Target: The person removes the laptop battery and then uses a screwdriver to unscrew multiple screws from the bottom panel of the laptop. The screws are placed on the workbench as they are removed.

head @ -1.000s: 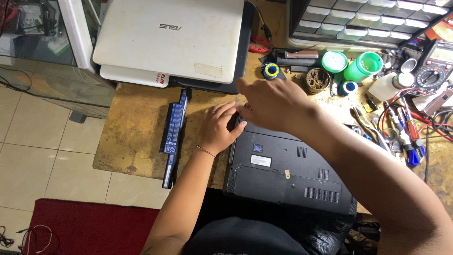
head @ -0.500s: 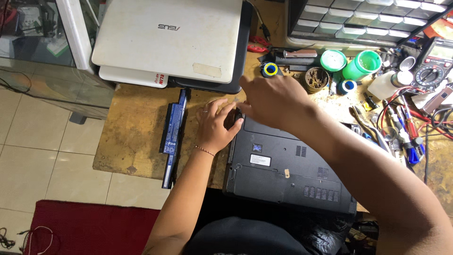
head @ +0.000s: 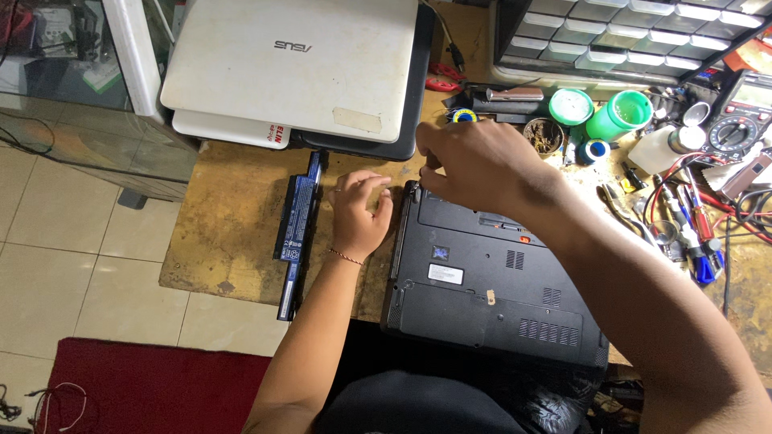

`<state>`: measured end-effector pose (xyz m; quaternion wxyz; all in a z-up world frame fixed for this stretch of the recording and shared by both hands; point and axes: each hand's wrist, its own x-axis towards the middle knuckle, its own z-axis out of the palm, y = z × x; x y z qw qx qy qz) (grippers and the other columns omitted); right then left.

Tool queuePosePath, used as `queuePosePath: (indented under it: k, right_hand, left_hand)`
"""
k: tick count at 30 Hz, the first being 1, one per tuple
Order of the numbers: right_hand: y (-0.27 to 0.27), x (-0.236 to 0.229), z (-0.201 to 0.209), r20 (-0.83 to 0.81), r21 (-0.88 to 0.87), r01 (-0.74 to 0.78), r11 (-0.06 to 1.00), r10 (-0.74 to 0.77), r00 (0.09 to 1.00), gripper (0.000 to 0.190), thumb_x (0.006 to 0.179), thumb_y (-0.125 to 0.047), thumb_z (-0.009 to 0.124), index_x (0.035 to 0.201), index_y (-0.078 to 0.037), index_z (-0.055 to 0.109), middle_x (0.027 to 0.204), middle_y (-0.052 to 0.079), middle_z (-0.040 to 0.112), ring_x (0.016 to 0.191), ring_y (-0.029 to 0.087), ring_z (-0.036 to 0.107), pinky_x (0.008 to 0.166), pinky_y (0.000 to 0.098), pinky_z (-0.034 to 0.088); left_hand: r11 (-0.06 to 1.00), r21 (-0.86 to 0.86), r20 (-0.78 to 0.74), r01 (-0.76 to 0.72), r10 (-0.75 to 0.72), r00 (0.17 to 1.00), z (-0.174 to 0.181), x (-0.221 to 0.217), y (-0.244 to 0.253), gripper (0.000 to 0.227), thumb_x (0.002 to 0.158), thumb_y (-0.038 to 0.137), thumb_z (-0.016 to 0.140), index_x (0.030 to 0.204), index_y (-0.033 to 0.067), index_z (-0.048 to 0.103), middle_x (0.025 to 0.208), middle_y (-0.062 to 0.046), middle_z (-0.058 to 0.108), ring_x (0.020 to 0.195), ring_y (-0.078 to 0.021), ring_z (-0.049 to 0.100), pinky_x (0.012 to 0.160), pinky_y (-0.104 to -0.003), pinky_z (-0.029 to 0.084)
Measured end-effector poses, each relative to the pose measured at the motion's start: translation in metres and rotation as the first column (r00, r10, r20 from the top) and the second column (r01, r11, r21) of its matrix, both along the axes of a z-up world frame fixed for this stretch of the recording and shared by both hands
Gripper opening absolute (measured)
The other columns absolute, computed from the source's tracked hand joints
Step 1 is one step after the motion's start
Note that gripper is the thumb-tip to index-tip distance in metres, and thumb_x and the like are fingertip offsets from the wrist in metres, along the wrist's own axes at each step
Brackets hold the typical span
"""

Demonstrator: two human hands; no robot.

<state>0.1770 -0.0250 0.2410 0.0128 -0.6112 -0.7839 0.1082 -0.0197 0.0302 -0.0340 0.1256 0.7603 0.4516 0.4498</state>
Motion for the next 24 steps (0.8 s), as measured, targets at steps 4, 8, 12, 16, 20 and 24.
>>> queuePosePath:
  k: [4,8,12,16,20,24]
  right_hand:
    - [0.002,0.002,-0.005,-0.031,0.06,0.009,0.998,-0.007,0.999,0.025,0.097,-0.037,0.062,0.104,-0.013,0.066,0.086,0.01,0.08,0.077,0.047,0.077,0.072,0.0611,0.061]
    - [0.001,0.001,0.0,-0.129,0.078,0.048,0.996,-0.038,0.991,0.025,0.096,-0.035,0.065,0.109,-0.014,0.068,0.088,0.008,0.083,0.08,0.044,0.079,0.074,0.061,0.061]
    - [0.0,0.015,-0.004,-0.215,0.112,0.14,0.984,-0.113,0.97,0.029,0.095,-0.039,0.071,0.113,-0.017,0.064,0.09,0.008,0.081,0.084,0.044,0.077,0.072,0.0636,0.059]
    - [0.001,0.015,-0.011,-0.274,0.101,0.162,0.982,-0.129,0.953,0.03,0.092,-0.038,0.074,0.113,-0.018,0.067,0.094,0.005,0.083,0.089,0.038,0.08,0.075,0.0618,0.06]
    - [0.0,0.008,-0.015,-0.288,0.059,0.167,0.984,-0.143,0.947,0.029,0.089,-0.039,0.073,0.11,-0.018,0.068,0.092,0.003,0.084,0.089,0.04,0.08,0.077,0.0617,0.06]
    - [-0.003,0.013,-0.02,-0.323,0.048,0.154,0.987,-0.13,0.937,0.028,0.089,-0.034,0.073,0.11,-0.017,0.067,0.092,0.004,0.084,0.088,0.041,0.08,0.077,0.0604,0.06]
  left_hand:
    - [0.988,-0.026,0.009,0.15,-0.15,0.989,0.022,-0.003,-0.008,0.016,0.095,0.03,0.075,0.111,0.0327,0.074,0.115,0.011,0.068,0.117,-0.0156,0.066,0.097,-0.039,0.042]
    - [0.981,-0.045,0.114,0.186,-0.18,0.977,0.019,-0.007,0.002,0.003,0.103,0.023,0.072,0.101,0.0225,0.074,0.11,0.0,0.071,0.113,-0.0233,0.066,0.097,-0.043,0.044]
    - [0.989,-0.077,0.176,0.129,-0.114,0.978,0.017,-0.009,0.005,0.008,0.105,0.023,0.073,0.103,0.0166,0.076,0.106,-0.003,0.072,0.114,-0.0234,0.067,0.099,-0.041,0.047]
    - [0.968,0.036,0.145,0.248,-0.251,0.957,0.019,-0.004,-0.001,0.018,0.1,0.029,0.081,0.116,0.0226,0.078,0.112,0.002,0.076,0.113,-0.0228,0.071,0.1,-0.04,0.048]
    - [0.971,0.05,0.138,0.236,-0.24,0.961,0.023,-0.007,-0.004,0.009,0.102,0.027,0.079,0.111,0.025,0.08,0.106,0.006,0.078,0.108,-0.0196,0.072,0.097,-0.038,0.048]
    - [0.966,0.048,0.187,0.253,-0.258,0.948,0.011,-0.009,0.005,0.004,0.104,0.024,0.078,0.107,0.0221,0.079,0.103,0.004,0.077,0.103,-0.0197,0.071,0.095,-0.037,0.049]
